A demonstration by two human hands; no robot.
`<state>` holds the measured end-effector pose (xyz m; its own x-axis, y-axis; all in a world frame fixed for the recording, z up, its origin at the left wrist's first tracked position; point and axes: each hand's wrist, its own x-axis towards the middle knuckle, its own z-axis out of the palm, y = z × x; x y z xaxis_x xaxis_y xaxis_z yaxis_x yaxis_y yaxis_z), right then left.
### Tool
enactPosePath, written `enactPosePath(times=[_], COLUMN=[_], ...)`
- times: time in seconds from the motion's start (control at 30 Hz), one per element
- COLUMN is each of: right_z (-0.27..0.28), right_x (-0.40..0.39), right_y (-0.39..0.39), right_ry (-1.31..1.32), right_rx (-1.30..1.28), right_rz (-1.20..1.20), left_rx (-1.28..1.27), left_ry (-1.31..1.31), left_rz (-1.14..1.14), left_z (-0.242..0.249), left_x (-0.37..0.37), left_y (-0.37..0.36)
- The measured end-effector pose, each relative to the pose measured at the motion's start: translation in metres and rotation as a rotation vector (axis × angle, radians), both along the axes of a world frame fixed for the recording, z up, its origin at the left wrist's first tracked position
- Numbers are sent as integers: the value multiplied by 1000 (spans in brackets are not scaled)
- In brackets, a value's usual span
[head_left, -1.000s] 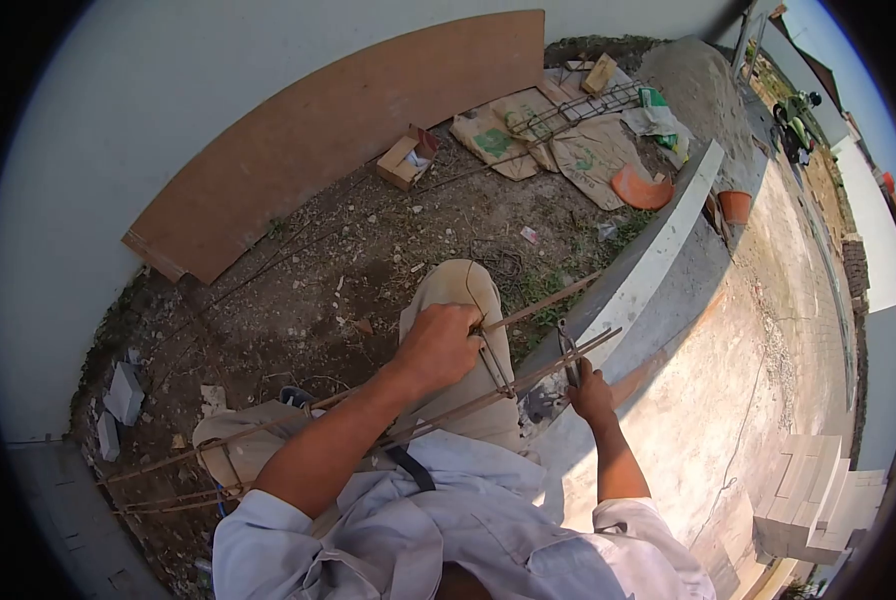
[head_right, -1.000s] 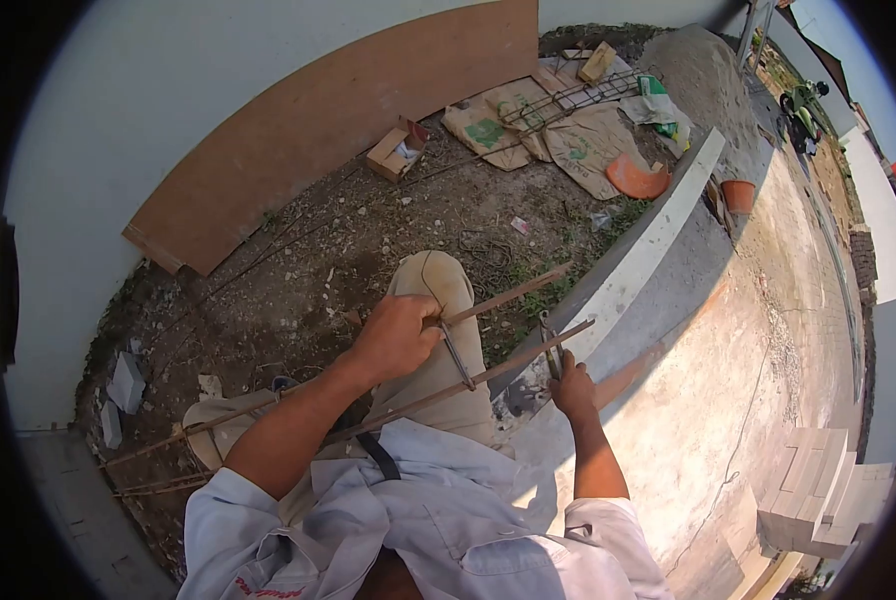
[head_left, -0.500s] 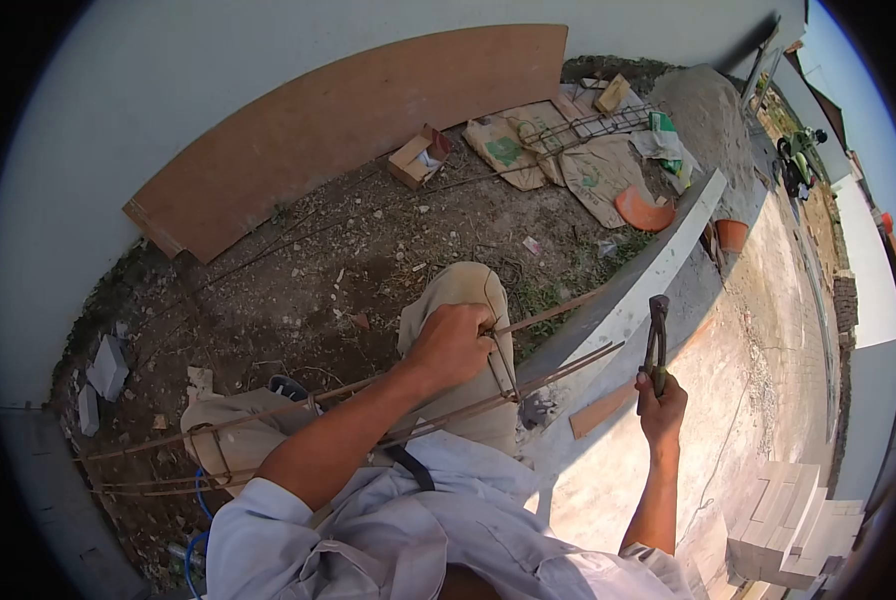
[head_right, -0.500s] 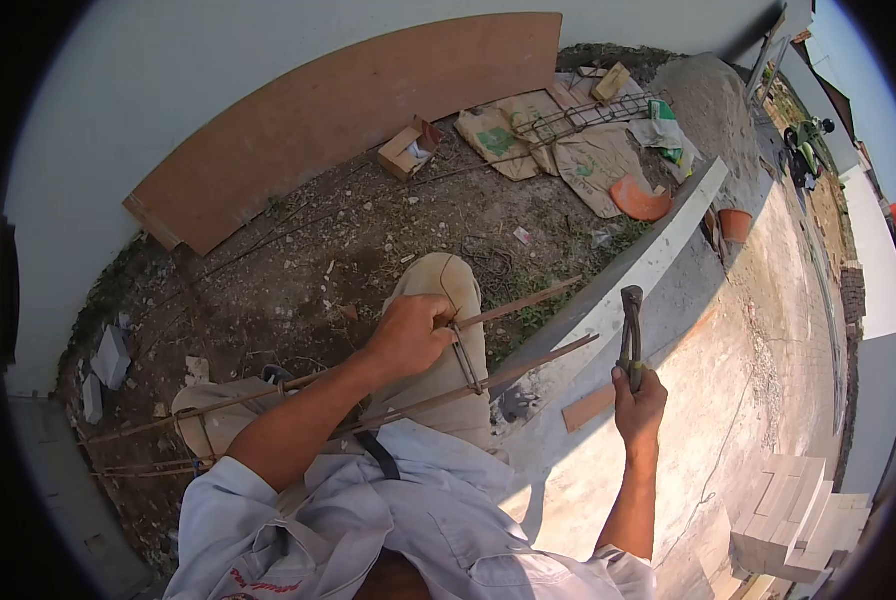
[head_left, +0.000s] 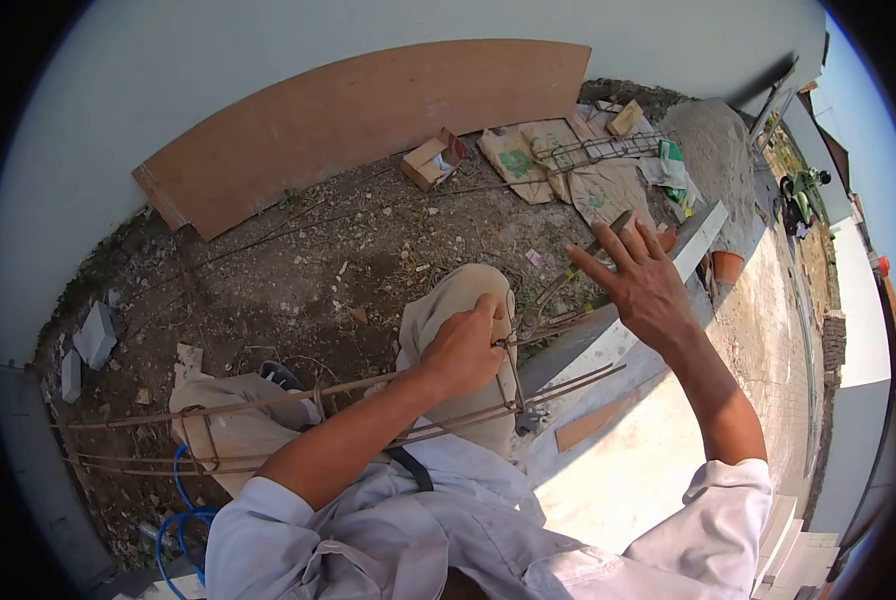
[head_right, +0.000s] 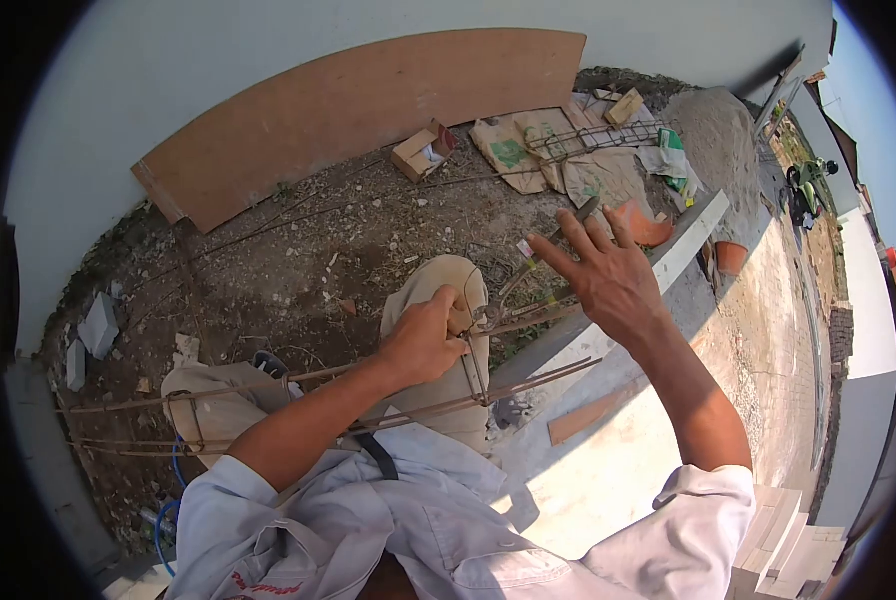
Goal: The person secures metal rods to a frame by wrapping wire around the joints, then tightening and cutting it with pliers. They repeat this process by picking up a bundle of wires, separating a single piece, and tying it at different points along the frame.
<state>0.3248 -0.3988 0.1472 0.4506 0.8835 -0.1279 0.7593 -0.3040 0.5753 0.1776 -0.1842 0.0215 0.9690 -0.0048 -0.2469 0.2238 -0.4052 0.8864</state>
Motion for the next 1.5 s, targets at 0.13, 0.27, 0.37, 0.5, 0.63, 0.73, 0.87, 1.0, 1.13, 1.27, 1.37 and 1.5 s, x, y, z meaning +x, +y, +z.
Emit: enactPosePath(times=[0.13, 0.27, 0.37, 0.5, 0.63, 0.73, 0.87, 1.0, 1.13, 1.27, 1.37, 1.5], right_z=[-4, -12, -15, -12, -9, -10, -4, 13, 17, 21, 21, 25], right_x=[12, 21, 25, 27, 27, 21, 14, 0, -10, -20, -31, -47], right_y=[15, 26, 35, 43, 49, 53, 58, 68, 72, 71, 74, 81], right_ry=[87, 136, 131, 185, 171, 124, 7, -57, 7, 1, -45, -89], right_rx=[-12, -41, -82, -105, -161, -192, -192, -207, -259, -311, -307, -335], right_rz=[106, 160, 202, 188, 229, 274, 357, 471, 379, 310, 268, 205], left_rx=[19, -35, -65, -72, -60, -45, -37, -48, -45, -73, -317, -510], left_ry=[15, 1, 18, 67, 61, 38, 41, 26, 51, -97, -257, -202], left_rz=[-8, -15, -6, -11, -25, -47, -44, -52, -68, -127, -123, -16], left_z=[1, 0, -1, 7, 2, -7, -9, -17, -16, -27, -26, 35], left_x=[-11, -17, -19, -16, -14, -11, -10, -8, -7, -5, 2, 33], left_y=[0, 3, 4, 6, 2, -1, -4, -6, -9, -13, -16, -27])
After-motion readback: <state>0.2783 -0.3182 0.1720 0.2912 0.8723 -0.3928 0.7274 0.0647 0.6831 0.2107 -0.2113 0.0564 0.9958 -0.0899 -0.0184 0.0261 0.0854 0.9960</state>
